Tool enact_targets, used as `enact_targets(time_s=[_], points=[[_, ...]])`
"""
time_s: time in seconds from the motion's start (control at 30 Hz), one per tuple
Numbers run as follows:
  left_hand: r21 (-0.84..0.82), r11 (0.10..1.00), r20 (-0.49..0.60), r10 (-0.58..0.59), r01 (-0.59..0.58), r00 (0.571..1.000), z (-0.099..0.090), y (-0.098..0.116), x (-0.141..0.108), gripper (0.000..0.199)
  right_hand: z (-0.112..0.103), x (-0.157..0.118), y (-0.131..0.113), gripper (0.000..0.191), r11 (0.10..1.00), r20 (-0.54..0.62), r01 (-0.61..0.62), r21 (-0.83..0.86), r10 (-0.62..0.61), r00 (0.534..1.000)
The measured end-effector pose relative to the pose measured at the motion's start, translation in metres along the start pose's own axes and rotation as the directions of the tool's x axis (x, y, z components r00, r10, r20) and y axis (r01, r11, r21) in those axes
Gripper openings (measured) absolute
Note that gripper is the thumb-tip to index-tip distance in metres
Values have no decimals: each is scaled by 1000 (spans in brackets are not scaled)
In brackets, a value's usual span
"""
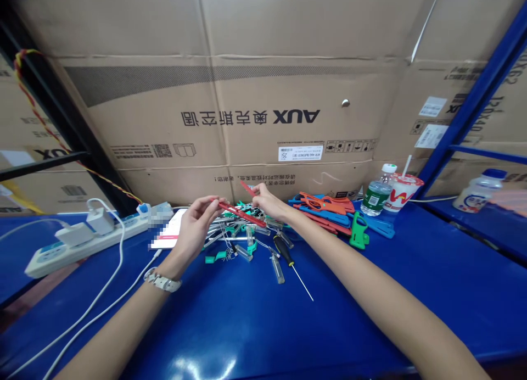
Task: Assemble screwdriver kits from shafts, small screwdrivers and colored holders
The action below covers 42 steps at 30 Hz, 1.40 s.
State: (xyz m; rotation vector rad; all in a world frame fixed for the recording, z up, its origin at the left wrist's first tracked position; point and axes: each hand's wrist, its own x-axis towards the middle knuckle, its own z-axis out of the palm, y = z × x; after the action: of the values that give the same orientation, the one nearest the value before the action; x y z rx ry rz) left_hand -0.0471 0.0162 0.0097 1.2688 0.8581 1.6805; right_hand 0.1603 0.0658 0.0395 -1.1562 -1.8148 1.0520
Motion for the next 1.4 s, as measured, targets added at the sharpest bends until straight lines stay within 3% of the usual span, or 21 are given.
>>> enact_targets(time_s=[0.1,0.2,0.23,0.37,0.43,0.57,0.67,0.73,0.83,0.97,1.07,1.17,1.23,1.3,1.4], points=[[19,1000,74,-4,3,997,8,-1,-8,36,7,-20,-11,26,995,52,15,-100,-10,999],[13,1000,92,-10,9,996,18,-4,-16,35,13,-41,-17,30,963,125,208,-173,-188,974],[-1,1000,87,-17,17,996,22,-6,-19,35,14,-47,-17,31,943,100,248,-222,-231,968],[-100,992,85,-73,81,994,42,-11,-29,35,9,-75,-8,41,840,14,216,-498,-241,970],[-124,986,108,-101,114,989,54,-12,-33,36,3,-89,-3,46,810,15,212,-546,-244,970],[-96,982,184,-141,160,973,80,-16,-36,37,-18,-113,4,52,813,37,208,-543,-225,974],[-3,988,278,-145,152,950,97,-23,-29,40,-44,-121,12,54,820,-17,103,-563,-136,990],[90,992,322,-114,90,940,107,-29,-21,41,-66,-119,20,53,806,-71,19,-592,-75,995],[267,958,384,-2,-109,923,118,-41,-10,38,-97,-105,37,49,746,-122,-5,-666,-102,987],[492,750,565,111,-442,818,127,-54,-4,39,-120,-81,57,47,645,-188,-115,-755,-45,981],[522,634,674,105,-571,731,132,-59,-5,45,-123,-79,65,56,645,-160,-87,-759,-55,986],[507,584,734,94,-634,673,134,-59,-7,43,-120,-102,66,62,689,-162,19,-725,-197,967],[515,546,752,82,-661,654,134,-56,-8,32,-115,-129,65,49,689,-195,56,-723,-281,940],[536,479,779,38,-696,626,132,-52,-9,16,-109,-157,64,27,642,-201,26,-766,-279,939],[525,372,839,-80,-765,538,131,-49,-11,4,-99,-187,65,19,570,-147,-12,-822,-192,970]])
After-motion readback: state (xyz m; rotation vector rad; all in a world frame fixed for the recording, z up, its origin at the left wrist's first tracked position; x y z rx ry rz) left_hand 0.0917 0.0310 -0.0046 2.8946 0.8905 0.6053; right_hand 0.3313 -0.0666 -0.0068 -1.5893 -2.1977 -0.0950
